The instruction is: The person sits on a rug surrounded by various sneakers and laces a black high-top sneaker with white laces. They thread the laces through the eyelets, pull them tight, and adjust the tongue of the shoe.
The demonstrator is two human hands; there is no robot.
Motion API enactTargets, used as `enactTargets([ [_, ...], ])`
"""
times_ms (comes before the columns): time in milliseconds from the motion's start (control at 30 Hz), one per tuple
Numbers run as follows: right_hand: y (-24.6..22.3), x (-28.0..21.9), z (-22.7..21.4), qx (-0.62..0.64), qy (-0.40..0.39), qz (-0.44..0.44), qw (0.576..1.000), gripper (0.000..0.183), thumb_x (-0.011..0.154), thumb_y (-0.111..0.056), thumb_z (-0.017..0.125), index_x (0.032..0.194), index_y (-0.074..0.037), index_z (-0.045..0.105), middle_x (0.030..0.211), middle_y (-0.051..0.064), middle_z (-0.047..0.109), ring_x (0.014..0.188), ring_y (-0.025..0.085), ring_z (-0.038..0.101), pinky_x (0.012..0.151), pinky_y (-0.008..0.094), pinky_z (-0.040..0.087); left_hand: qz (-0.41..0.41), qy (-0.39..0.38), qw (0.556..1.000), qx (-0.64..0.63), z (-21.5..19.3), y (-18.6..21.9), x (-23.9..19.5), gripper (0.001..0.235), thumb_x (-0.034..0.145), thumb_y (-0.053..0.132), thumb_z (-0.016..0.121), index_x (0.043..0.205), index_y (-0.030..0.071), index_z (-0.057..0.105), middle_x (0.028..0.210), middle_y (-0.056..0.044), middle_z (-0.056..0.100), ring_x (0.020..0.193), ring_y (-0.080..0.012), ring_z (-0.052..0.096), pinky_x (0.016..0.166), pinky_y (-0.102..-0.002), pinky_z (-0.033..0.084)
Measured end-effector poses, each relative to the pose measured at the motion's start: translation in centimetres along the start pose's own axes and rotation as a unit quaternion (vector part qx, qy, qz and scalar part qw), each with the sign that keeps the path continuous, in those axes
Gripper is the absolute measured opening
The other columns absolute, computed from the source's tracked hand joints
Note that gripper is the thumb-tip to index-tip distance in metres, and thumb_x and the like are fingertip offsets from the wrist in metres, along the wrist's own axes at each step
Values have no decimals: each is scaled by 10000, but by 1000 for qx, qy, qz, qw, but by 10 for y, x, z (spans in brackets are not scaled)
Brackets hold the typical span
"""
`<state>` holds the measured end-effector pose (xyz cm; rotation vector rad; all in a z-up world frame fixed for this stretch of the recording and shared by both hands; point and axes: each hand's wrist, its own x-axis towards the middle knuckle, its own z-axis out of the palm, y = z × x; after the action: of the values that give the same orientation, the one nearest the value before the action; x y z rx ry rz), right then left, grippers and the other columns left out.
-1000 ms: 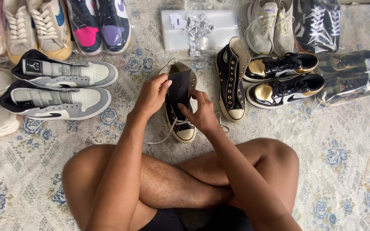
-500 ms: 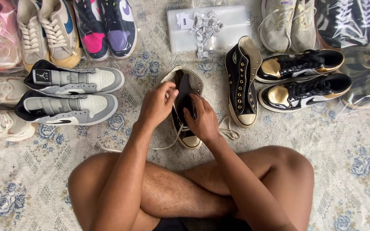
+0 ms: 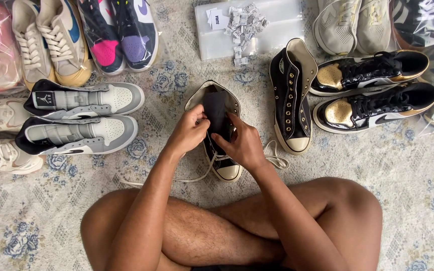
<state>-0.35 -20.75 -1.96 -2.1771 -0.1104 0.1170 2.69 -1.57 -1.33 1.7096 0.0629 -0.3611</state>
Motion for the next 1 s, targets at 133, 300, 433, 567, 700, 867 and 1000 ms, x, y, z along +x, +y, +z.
enactTargets([
  [133,1,3,0,73,-18,23,997,779,732,-404,858,1323,41,614,651,125,665,585,293,671,582,412,525,-18,-1,999,-32,0,-19,4,432,883,19,452,1271,-15,639,881,-92,624,468,-69,515,426,-244,482],
  [300,7,1,3,146,22,10,989,553,841,-307,823,1273,-3,661,633,89,686,527,191,636,518,301,489,-3,46,996,73,7,25,-11,371,915,96,570,1262,7,666,1070,-250,734,456,-202,699,504,-319,590],
  [433,1,1,6,129,66,-34,989,420,888,-114,744,1276,29,673,820,172,738,638,247,693,558,335,546,-3,95,993,73,15,49,-20,564,913,85,535,1433,-126,475,1268,-384,634,480,-196,716,680,-375,635],
  [567,-8,-2,-1,136,32,-82,987,364,923,-40,677,1277,49,668,866,179,743,643,266,698,548,343,562,-39,135,989,55,16,42,-17,651,876,236,667,1407,-106,511,1151,-287,719,488,-177,697,517,-295,560],
  [700,-14,-2,-5,108,-15,-72,991,256,923,-176,733,1114,-5,729,711,118,691,558,204,617,479,336,489,-51,119,989,69,14,40,-18,661,874,231,695,1430,-72,504,1243,-322,677,519,-195,733,555,-336,592],
  [867,-11,-2,-7,139,-22,-63,988,179,933,-89,676,1085,-6,724,691,137,663,572,208,632,500,323,500,-38,110,990,78,10,29,-15,722,855,293,758,1418,-84,508,1192,-311,699,612,-218,754,591,-322,582],
  [1000,4,0,-6,176,-59,-58,981,154,951,-90,613,1059,-31,705,640,106,606,590,175,583,504,360,497,0,98,992,79,6,31,-12,874,789,341,859,1434,-102,472,1147,-314,707,637,-224,745,599,-344,570],
])
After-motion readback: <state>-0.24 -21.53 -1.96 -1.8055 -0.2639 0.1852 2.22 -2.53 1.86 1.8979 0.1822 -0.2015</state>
